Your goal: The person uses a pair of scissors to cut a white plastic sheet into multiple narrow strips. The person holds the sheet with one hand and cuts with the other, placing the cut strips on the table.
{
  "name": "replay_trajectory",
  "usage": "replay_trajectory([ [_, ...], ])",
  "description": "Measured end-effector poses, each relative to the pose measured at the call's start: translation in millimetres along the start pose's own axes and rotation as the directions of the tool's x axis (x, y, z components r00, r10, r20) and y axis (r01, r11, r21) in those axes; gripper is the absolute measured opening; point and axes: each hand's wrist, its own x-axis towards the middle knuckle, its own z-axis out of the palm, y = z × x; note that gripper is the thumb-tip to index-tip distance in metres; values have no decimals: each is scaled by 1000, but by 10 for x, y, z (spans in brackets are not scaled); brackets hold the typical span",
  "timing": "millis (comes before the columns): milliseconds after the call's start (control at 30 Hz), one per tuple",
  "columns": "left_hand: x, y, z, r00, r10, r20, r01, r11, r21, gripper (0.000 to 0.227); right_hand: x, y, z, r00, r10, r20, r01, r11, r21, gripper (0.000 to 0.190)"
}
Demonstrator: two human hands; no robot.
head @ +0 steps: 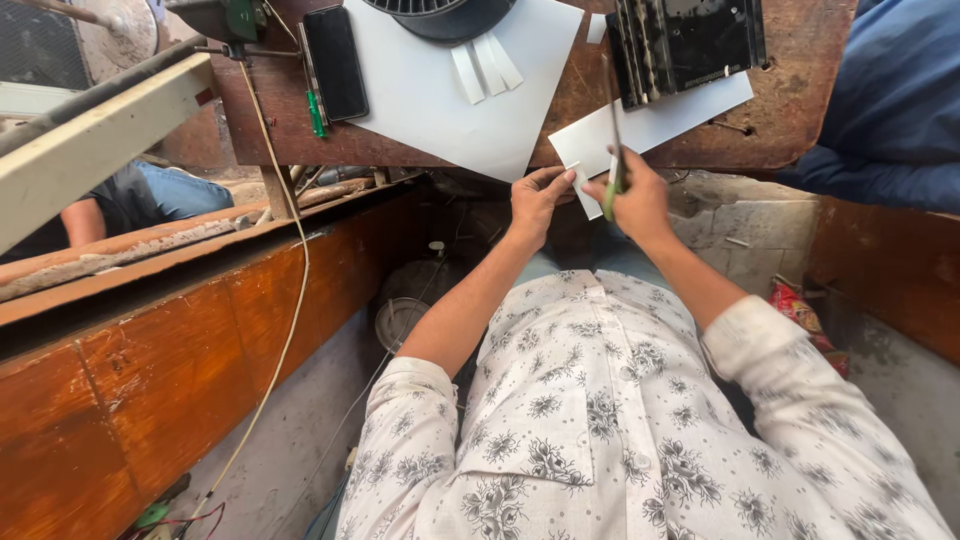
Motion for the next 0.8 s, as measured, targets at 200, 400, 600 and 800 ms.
replay_trajectory([
  [200, -1, -24, 36, 994, 24, -103, -11, 992, 125, 27, -759, 474, -595, 899, 318, 299, -347, 937, 47, 84],
  [400, -45, 39, 45, 990, 61, -131, -42, 989, 144, 27, -1031, 923, -629, 766, 449, 460, -498, 867, -15, 80],
  [600, -127, 150, -22, 995, 23, -102, -8, 990, 143, 27, -861, 839, -506, 654, 481, 584, -616, 786, 43, 75],
  [800, -135, 179, 4, 990, -58, -132, 75, 989, 129, 26, -677, 687, -359, 688, 358, 631, -595, 776, 208, 74],
])
